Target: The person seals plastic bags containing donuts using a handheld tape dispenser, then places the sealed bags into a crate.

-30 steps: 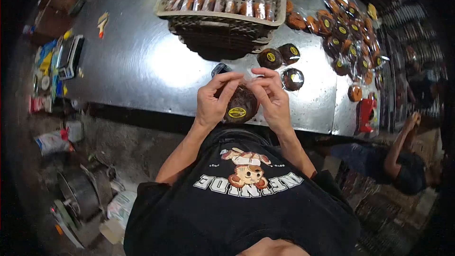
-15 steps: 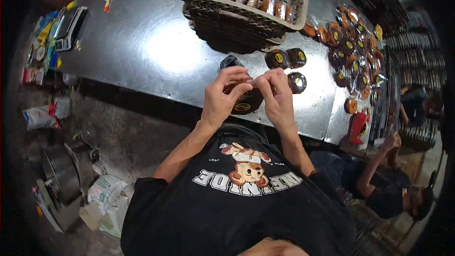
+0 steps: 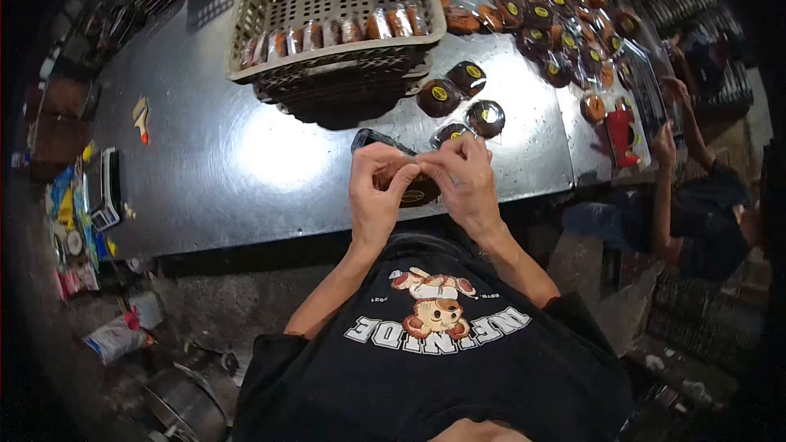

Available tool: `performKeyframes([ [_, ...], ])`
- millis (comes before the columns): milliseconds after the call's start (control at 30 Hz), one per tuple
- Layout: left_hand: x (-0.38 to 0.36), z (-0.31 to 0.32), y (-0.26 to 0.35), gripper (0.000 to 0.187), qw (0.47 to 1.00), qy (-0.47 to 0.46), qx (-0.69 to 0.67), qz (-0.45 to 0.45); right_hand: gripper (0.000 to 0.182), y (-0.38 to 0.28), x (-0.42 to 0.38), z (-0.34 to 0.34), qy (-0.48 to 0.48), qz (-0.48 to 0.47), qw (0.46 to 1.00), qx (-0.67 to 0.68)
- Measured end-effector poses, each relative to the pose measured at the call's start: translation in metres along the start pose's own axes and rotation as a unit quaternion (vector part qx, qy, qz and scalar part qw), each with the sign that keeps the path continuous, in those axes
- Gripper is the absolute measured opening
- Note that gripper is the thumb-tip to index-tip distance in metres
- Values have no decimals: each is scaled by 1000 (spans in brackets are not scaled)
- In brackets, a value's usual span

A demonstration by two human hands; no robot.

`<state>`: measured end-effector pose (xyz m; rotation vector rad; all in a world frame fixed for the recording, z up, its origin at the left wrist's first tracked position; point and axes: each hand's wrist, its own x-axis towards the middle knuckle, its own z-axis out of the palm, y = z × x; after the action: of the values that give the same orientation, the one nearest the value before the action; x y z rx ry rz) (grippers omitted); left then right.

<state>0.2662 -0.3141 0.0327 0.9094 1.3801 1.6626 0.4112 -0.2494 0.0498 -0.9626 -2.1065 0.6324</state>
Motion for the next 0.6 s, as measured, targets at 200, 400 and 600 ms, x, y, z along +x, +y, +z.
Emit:
performKeyframes([
  [200, -2, 5, -24, 18, 990, 1, 105, 97, 15, 17, -6, 3, 19, 122, 973, 197],
  [400, -6, 26, -10, 25, 998, 56, 37, 8, 22, 17, -14, 23, 18, 235, 851, 470],
  [600, -22, 19, -55, 22, 987, 100, 106, -61, 14, 39, -13, 29, -44, 325, 784, 526],
])
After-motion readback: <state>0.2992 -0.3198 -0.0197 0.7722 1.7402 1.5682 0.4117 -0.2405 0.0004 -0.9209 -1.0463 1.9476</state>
